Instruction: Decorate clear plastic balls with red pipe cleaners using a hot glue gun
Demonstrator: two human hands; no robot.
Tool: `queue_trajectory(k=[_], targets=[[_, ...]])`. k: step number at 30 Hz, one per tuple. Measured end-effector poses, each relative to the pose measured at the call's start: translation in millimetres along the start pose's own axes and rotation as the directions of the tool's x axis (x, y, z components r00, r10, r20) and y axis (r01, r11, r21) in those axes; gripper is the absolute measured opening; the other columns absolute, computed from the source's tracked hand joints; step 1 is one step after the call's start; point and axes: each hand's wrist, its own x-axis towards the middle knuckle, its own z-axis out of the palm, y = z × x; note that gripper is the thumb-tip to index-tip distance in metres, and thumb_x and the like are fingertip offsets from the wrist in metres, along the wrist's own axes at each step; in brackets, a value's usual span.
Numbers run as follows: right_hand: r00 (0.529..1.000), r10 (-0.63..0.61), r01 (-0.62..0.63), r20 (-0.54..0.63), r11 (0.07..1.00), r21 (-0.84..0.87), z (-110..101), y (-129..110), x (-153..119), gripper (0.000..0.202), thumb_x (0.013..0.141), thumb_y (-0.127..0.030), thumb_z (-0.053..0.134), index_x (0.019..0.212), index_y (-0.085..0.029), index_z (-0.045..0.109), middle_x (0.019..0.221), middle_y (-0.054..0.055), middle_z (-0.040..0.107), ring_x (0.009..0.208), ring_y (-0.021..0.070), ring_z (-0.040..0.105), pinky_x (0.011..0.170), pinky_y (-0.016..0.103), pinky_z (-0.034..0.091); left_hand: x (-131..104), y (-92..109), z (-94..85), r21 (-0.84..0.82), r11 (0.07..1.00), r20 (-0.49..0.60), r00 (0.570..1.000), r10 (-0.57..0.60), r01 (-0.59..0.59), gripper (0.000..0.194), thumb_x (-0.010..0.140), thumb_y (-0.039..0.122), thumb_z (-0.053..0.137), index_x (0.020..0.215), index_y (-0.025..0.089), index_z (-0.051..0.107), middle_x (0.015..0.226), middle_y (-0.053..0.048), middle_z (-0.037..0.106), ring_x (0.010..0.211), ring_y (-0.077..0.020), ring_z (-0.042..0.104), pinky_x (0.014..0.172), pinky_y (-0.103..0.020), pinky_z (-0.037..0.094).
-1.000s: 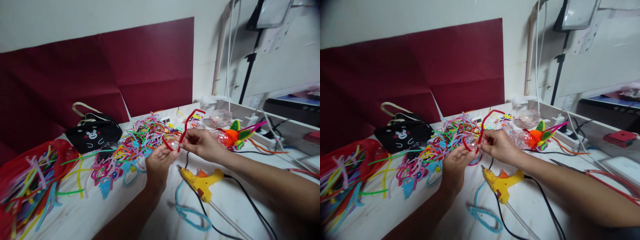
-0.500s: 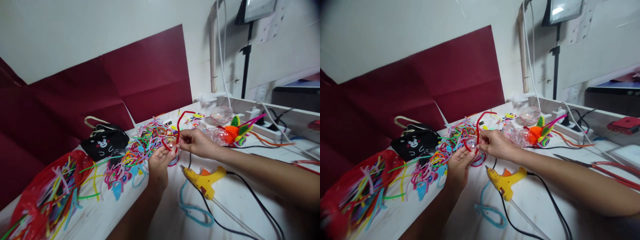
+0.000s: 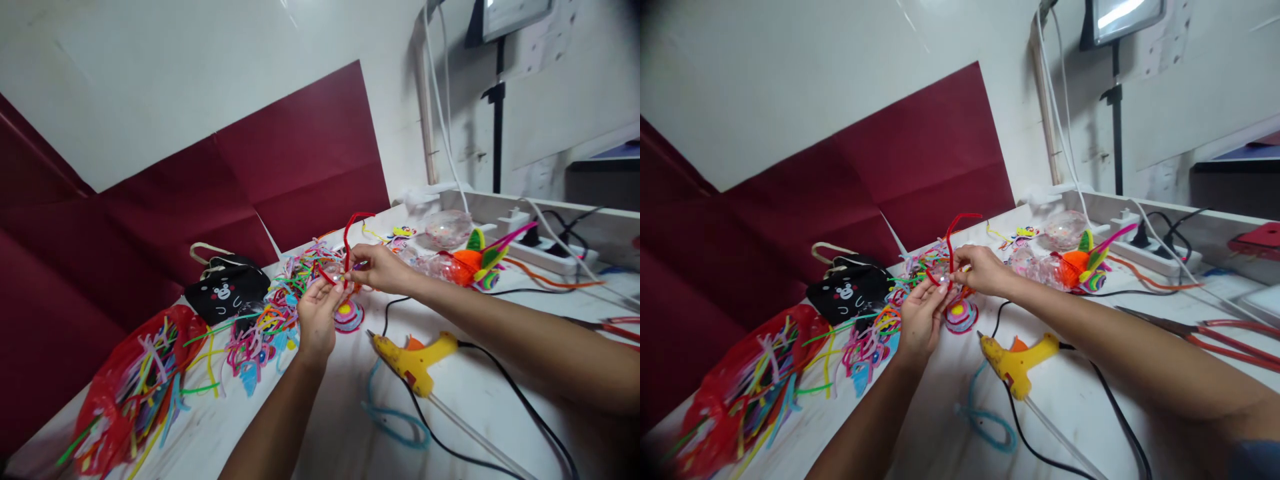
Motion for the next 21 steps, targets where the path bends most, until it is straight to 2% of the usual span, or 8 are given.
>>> queue_trajectory(k=[4, 9, 12, 16, 21], targets=[[1.000, 0.010, -0.008, -0.026, 0.998, 0.058, -4, -1, 14, 0.011, 0.076, -0.018, 0.078, 0.074, -0.020, 0.067, 0.079, 0.001, 0.073, 0.079, 0.0200, 0.070, 0.073, 0.030, 0.054, 11, 5, 8.6, 0.008, 0.996, 0.004, 0.996, 0.087, -0.087, 0.047, 0.053, 0.034, 0.101, 0.090, 0.017, 0.076, 0.083, -0.001, 0.078, 0.077, -0.0159, 0.075, 0.082, -0.030, 0.060], [0.997, -0.050, 0.057, -0.062, 0.991, 0.122, -9, -2, 26, 0.007, 0.077, -0.019, 0.075, 0.076, -0.020, 0.068, 0.080, 0.002, 0.073, 0.079, 0.0190, 0.070, 0.071, 0.029, 0.056, 23, 10, 18.4, 0.027, 0.985, 0.012, 0.986, 0.169, -0.169, 0.042, 0.059, 0.029, 0.097, 0.094, 0.018, 0.076, 0.084, 0.000, 0.077, 0.077, -0.0146, 0.074, 0.081, -0.028, 0.058], [0.993, -0.059, 0.069, -0.107, 0.993, 0.092, -13, -3, 27, 0.006, 0.077, -0.017, 0.074, 0.078, -0.020, 0.069, 0.081, 0.002, 0.073, 0.082, 0.0198, 0.070, 0.071, 0.029, 0.055, 27, 10, 22.9, 0.035, 0.981, 0.037, 0.981, 0.192, -0.193, 0.041, 0.060, 0.023, 0.095, 0.096, 0.018, 0.075, 0.091, -0.002, 0.079, 0.084, -0.0148, 0.075, 0.086, -0.028, 0.057], [0.992, -0.067, 0.070, -0.106, 0.997, 0.023, -17, -4, 25, 0.007, 0.079, -0.019, 0.074, 0.079, -0.020, 0.068, 0.082, 0.002, 0.071, 0.080, 0.0191, 0.068, 0.071, 0.030, 0.055, 30, 6, 26.7, 0.037, 0.976, 0.052, 0.976, 0.213, -0.215, 0.040, 0.060, 0.019, 0.094, 0.095, 0.019, 0.074, 0.092, -0.001, 0.078, 0.087, -0.0148, 0.075, 0.088, -0.028, 0.057], [0.991, -0.072, 0.068, -0.110, 0.997, -0.040, -15, -7, 24, 0.009, 0.080, -0.018, 0.074, 0.079, -0.020, 0.066, 0.082, 0.002, 0.068, 0.080, 0.0187, 0.066, 0.072, 0.030, 0.055, 28, 5, 27.6, 0.054, 0.968, 0.011, 0.970, 0.243, -0.243, 0.041, 0.060, 0.018, 0.094, 0.096, 0.019, 0.075, 0.094, -0.003, 0.080, 0.090, -0.0168, 0.076, 0.090, -0.031, 0.058]])
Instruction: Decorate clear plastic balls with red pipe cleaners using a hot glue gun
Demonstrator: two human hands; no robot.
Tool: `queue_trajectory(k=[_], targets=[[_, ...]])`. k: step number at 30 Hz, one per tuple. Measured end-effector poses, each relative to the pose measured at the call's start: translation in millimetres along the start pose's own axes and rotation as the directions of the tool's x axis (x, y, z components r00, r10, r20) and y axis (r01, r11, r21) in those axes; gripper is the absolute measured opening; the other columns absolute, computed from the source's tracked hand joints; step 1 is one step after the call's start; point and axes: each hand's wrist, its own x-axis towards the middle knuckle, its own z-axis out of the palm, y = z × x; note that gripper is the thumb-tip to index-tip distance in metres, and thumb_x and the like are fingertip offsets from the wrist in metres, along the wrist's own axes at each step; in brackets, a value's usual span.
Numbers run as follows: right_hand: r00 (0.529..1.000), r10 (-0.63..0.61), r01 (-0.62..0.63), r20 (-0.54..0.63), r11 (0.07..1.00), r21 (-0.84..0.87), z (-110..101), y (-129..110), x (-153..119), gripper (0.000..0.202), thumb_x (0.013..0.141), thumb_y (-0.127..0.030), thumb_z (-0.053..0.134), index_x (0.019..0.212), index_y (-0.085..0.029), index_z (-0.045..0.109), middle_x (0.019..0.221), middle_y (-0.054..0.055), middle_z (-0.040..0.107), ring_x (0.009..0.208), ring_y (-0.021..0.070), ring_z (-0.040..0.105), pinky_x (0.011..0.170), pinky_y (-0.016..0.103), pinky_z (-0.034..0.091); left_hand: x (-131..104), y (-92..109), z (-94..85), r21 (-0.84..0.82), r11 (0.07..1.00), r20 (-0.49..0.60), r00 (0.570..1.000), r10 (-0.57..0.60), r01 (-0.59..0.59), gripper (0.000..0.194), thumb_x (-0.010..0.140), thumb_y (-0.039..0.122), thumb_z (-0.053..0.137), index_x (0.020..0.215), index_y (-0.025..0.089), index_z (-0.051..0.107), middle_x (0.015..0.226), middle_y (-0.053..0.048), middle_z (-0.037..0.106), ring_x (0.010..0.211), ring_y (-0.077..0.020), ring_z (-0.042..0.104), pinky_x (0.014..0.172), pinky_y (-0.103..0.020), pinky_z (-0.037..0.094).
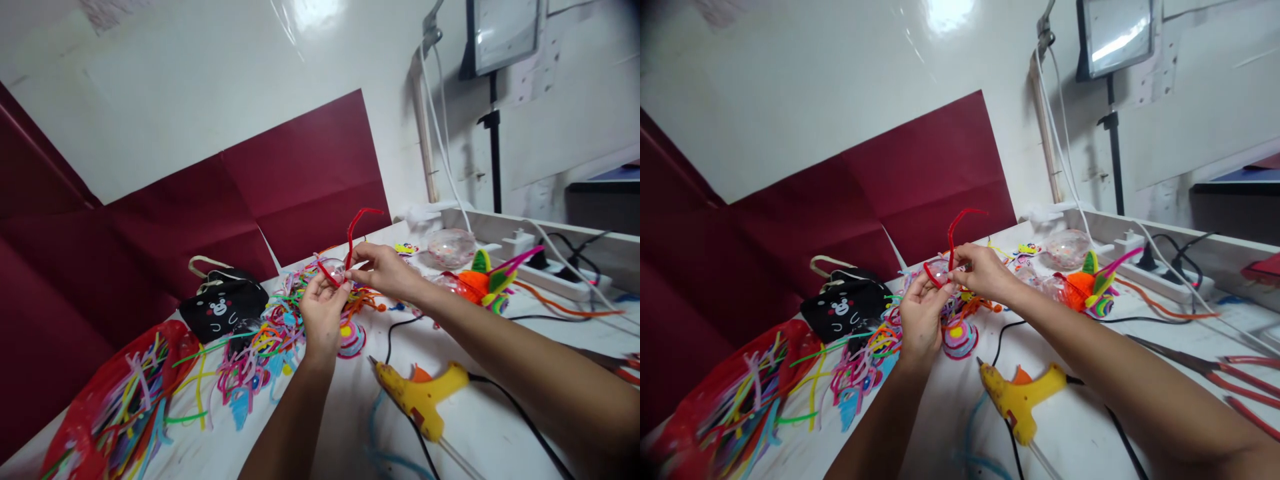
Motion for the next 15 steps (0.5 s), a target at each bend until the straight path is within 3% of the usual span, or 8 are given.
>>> queue_trajectory(k=[10, 15], targets=[[0.999, 0.002, -0.004, 0.046, 0.999, 0.052, -3.5, -2.7, -3.6, 0.008, 0.081, -0.020, 0.072, 0.078, -0.020, 0.065, 0.084, 0.003, 0.068, 0.079, 0.0188, 0.067, 0.074, 0.032, 0.058, -1.6, -3.7, 2.0, 0.003, 1.000, -0.037, 0.999, 0.023, -0.023, 0.041, 0.058, 0.019, 0.095, 0.094, 0.017, 0.077, 0.089, -0.004, 0.080, 0.084, -0.0167, 0.076, 0.083, -0.029, 0.059], [0.998, 0.031, -0.031, 0.049, 1.000, -0.007, -4.0, -5.8, -5.4, 0.009, 0.081, -0.015, 0.071, 0.077, -0.020, 0.065, 0.083, 0.002, 0.069, 0.078, 0.0180, 0.068, 0.073, 0.030, 0.057, -2.1, -5.4, 3.0, 0.022, 1.000, -0.053, 0.998, 0.018, -0.017, 0.041, 0.057, 0.020, 0.095, 0.094, 0.017, 0.077, 0.088, -0.005, 0.080, 0.082, -0.0180, 0.076, 0.081, -0.031, 0.059]])
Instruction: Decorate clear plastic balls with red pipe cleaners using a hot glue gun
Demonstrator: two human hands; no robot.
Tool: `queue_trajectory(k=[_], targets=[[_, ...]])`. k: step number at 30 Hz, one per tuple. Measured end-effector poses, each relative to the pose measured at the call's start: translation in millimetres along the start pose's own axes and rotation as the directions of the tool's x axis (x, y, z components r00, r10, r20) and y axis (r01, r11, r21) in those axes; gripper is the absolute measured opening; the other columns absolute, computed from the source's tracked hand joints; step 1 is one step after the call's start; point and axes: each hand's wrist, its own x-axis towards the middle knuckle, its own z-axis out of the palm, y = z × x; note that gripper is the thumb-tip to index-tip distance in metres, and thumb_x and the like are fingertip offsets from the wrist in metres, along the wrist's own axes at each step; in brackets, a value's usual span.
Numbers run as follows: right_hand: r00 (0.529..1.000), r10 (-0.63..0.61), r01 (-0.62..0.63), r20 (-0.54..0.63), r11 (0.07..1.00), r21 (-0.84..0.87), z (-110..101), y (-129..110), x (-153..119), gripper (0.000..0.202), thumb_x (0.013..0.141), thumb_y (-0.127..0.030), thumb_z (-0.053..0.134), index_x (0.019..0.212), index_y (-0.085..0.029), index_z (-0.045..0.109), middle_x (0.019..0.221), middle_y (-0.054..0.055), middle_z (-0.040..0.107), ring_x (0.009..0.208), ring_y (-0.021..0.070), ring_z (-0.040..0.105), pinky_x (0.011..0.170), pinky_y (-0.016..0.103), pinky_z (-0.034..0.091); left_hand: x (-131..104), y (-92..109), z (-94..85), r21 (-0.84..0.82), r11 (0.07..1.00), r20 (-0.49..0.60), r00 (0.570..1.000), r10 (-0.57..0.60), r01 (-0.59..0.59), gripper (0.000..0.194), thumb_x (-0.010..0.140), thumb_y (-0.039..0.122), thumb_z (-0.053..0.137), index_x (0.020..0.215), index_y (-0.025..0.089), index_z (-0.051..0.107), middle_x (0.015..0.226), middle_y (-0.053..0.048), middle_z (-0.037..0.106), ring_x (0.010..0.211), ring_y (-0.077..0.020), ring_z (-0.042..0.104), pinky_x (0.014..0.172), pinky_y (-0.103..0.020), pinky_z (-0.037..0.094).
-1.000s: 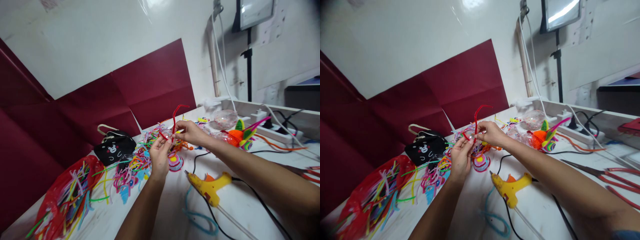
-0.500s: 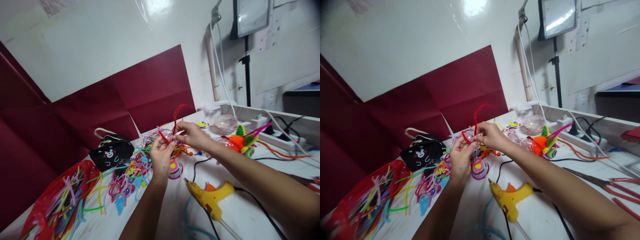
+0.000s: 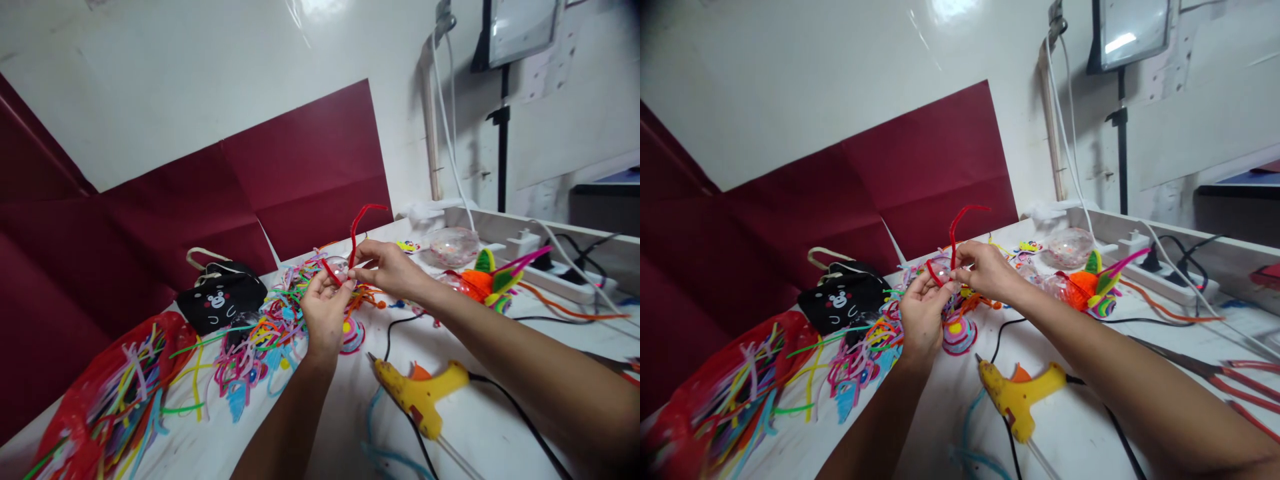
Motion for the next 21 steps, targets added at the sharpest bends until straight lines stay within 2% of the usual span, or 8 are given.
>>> queue_trajectory(k=[7, 11, 16, 21], targets=[[1.000, -0.021, 0.021, 0.003, 0.972, -0.233, -4, -12, -4, 0.011, 0.083, -0.008, 0.072, 0.081, -0.019, 0.069, 0.086, 0.003, 0.075, 0.082, 0.0184, 0.072, 0.078, 0.029, 0.054, -2, 0, 1.0, 0.032, 0.999, -0.008, 1.000, -0.017, 0.017, 0.040, 0.057, 0.022, 0.095, 0.092, 0.017, 0.076, 0.087, -0.005, 0.079, 0.084, -0.0192, 0.076, 0.082, -0.032, 0.060], [0.999, 0.031, -0.017, 0.033, 0.930, -0.367, -6, -18, -5, 0.010, 0.085, -0.007, 0.073, 0.084, -0.018, 0.071, 0.087, 0.005, 0.078, 0.086, 0.0202, 0.074, 0.074, 0.027, 0.048, -3, -2, 0.7, 0.034, 0.999, 0.003, 0.999, -0.043, 0.043, 0.043, 0.057, 0.023, 0.095, 0.096, 0.016, 0.077, 0.088, -0.006, 0.079, 0.084, -0.0195, 0.076, 0.082, -0.032, 0.060], [0.995, 0.070, -0.022, 0.073, 0.853, -0.522, -8, -26, -5, 0.007, 0.087, -0.011, 0.075, 0.087, -0.017, 0.073, 0.090, 0.007, 0.079, 0.081, 0.0200, 0.071, 0.071, 0.026, 0.043, -5, -4, 1.6, 0.018, 0.998, 0.005, 0.998, -0.059, 0.059, 0.046, 0.056, 0.020, 0.095, 0.097, 0.016, 0.076, 0.086, -0.004, 0.079, 0.083, -0.0177, 0.076, 0.084, -0.032, 0.060], [0.985, 0.128, -0.037, 0.115, 0.810, -0.585, -10, -34, -5, 0.006, 0.089, -0.011, 0.073, 0.088, -0.016, 0.074, 0.092, 0.009, 0.080, 0.082, 0.0204, 0.070, 0.071, 0.026, 0.041, -7, -6, 2.4, 0.023, 0.999, 0.027, 0.999, -0.040, 0.039, 0.039, 0.057, 0.019, 0.093, 0.092, 0.016, 0.074, 0.082, -0.002, 0.076, 0.079, -0.0146, 0.073, 0.082, -0.029, 0.059]])
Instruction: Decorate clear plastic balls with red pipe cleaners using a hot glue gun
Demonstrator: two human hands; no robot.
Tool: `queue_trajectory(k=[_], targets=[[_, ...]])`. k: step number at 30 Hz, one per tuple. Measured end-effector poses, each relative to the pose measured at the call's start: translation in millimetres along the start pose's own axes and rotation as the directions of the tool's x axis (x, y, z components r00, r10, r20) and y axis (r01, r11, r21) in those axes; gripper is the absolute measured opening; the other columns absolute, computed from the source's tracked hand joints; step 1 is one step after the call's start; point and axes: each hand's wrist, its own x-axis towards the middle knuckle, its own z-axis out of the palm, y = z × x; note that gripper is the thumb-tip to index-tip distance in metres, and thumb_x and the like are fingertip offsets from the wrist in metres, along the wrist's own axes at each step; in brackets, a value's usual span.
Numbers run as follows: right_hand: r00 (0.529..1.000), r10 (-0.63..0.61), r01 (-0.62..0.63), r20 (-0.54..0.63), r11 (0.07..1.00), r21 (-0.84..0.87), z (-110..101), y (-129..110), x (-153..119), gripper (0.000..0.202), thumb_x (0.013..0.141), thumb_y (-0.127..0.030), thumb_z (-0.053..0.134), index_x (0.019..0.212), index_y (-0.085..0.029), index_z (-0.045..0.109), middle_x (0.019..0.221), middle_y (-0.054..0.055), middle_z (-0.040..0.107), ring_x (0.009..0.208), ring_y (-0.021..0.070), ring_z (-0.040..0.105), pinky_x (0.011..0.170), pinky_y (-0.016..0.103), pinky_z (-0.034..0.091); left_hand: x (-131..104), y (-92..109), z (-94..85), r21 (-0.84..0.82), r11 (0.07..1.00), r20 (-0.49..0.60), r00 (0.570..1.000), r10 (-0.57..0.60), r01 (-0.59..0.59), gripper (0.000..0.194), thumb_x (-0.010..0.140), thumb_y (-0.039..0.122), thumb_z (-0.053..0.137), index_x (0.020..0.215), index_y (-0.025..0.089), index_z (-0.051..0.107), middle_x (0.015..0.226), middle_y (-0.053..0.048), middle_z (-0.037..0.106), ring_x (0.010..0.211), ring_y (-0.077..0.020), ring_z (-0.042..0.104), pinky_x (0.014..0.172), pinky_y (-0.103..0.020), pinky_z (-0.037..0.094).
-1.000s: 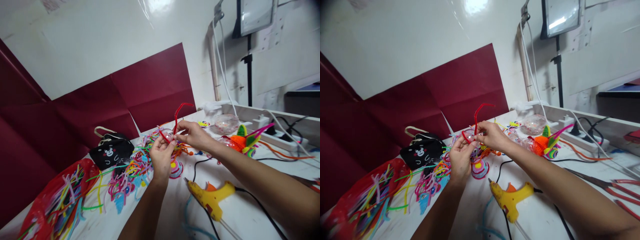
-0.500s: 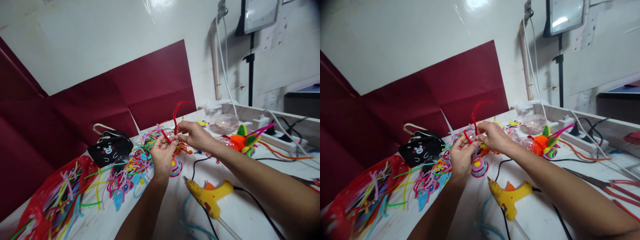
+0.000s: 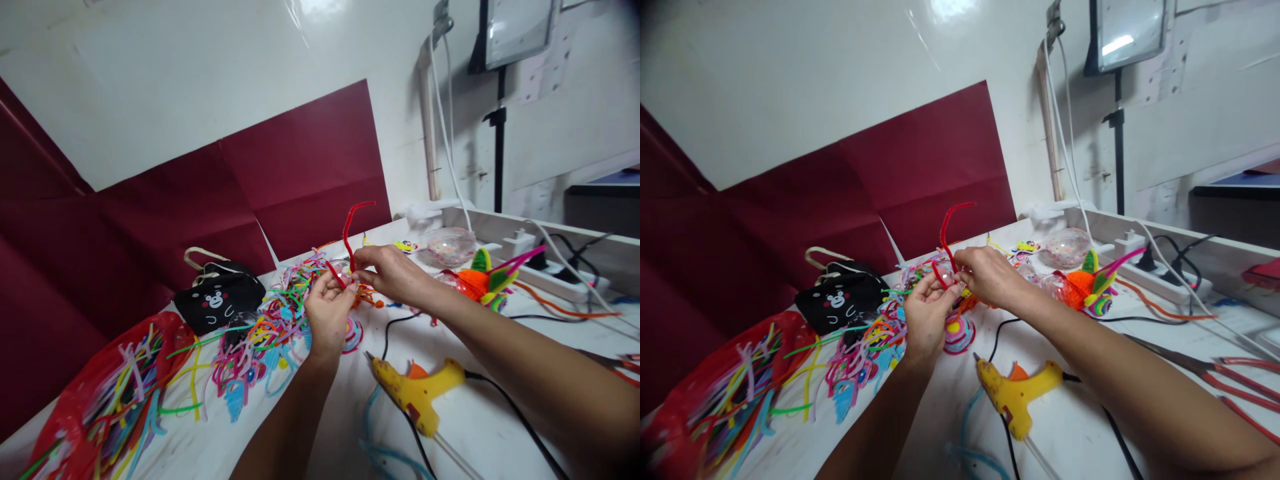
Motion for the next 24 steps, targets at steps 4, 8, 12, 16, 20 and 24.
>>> queue_trajectory(k=[4, 8, 12, 16, 20, 24], targets=[[0.999, 0.016, -0.015, 0.036, 0.999, -0.029, -3, -2, -1, 0.006, 0.092, -0.012, 0.070, 0.090, -0.016, 0.075, 0.092, 0.010, 0.081, 0.080, 0.0210, 0.070, 0.069, 0.027, 0.040, -1, -1, -0.6, 0.023, 1.000, 0.000, 1.000, -0.004, 0.004, 0.040, 0.057, 0.020, 0.093, 0.092, 0.017, 0.074, 0.080, -0.002, 0.076, 0.077, -0.0152, 0.074, 0.076, -0.027, 0.059], [0.998, 0.020, -0.016, 0.055, 0.998, -0.058, -4, -4, -3, 0.010, 0.093, -0.013, 0.067, 0.093, -0.016, 0.076, 0.093, 0.011, 0.082, 0.082, 0.0221, 0.072, 0.069, 0.028, 0.040, -1, -2, -1.1, 0.045, 0.999, 0.010, 1.000, 0.003, -0.004, 0.038, 0.059, 0.021, 0.092, 0.092, 0.017, 0.073, 0.081, -0.002, 0.076, 0.079, -0.0164, 0.074, 0.077, -0.028, 0.059], [0.995, 0.042, -0.036, 0.088, 0.997, -0.072, -8, -4, -3, 0.010, 0.095, -0.014, 0.067, 0.096, -0.016, 0.078, 0.098, 0.012, 0.083, 0.089, 0.0246, 0.076, 0.074, 0.029, 0.043, -2, -4, -0.7, 0.062, 0.998, 0.016, 1.000, 0.001, -0.002, 0.041, 0.059, 0.024, 0.092, 0.095, 0.017, 0.074, 0.080, -0.003, 0.076, 0.077, -0.0165, 0.074, 0.077, -0.029, 0.059], [0.992, 0.069, -0.064, 0.108, 0.997, -0.049, -11, -2, -2, 0.009, 0.094, -0.015, 0.069, 0.092, -0.018, 0.077, 0.098, 0.010, 0.084, 0.093, 0.0250, 0.078, 0.077, 0.029, 0.046, -4, -5, -0.3, 0.080, 0.997, 0.023, 1.000, -0.015, 0.013, 0.043, 0.060, 0.023, 0.091, 0.099, 0.017, 0.075, 0.083, -0.004, 0.076, 0.082, -0.0183, 0.075, 0.080, -0.031, 0.060], [0.991, 0.094, -0.095, 0.101, 0.996, 0.004, -12, -2, -1, 0.007, 0.091, -0.013, 0.072, 0.090, -0.019, 0.075, 0.096, 0.008, 0.084, 0.091, 0.0235, 0.078, 0.075, 0.027, 0.047, -5, -4, -0.8, 0.084, 0.996, 0.024, 1.000, -0.016, 0.014, 0.040, 0.061, 0.021, 0.089, 0.098, 0.017, 0.074, 0.083, -0.003, 0.076, 0.081, -0.0175, 0.075, 0.079, -0.030, 0.060], [0.991, 0.098, -0.101, 0.086, 0.994, 0.031, -12, -1, -1, 0.008, 0.089, -0.011, 0.072, 0.087, -0.019, 0.073, 0.090, 0.007, 0.083, 0.085, 0.0220, 0.076, 0.070, 0.026, 0.046, -4, -5, -1.4, 0.078, 0.997, 0.016, 1.000, -0.021, 0.020, 0.038, 0.061, 0.018, 0.087, 0.098, 0.016, 0.074, 0.083, -0.003, 0.076, 0.081, -0.0167, 0.075, 0.080, -0.029, 0.060]])
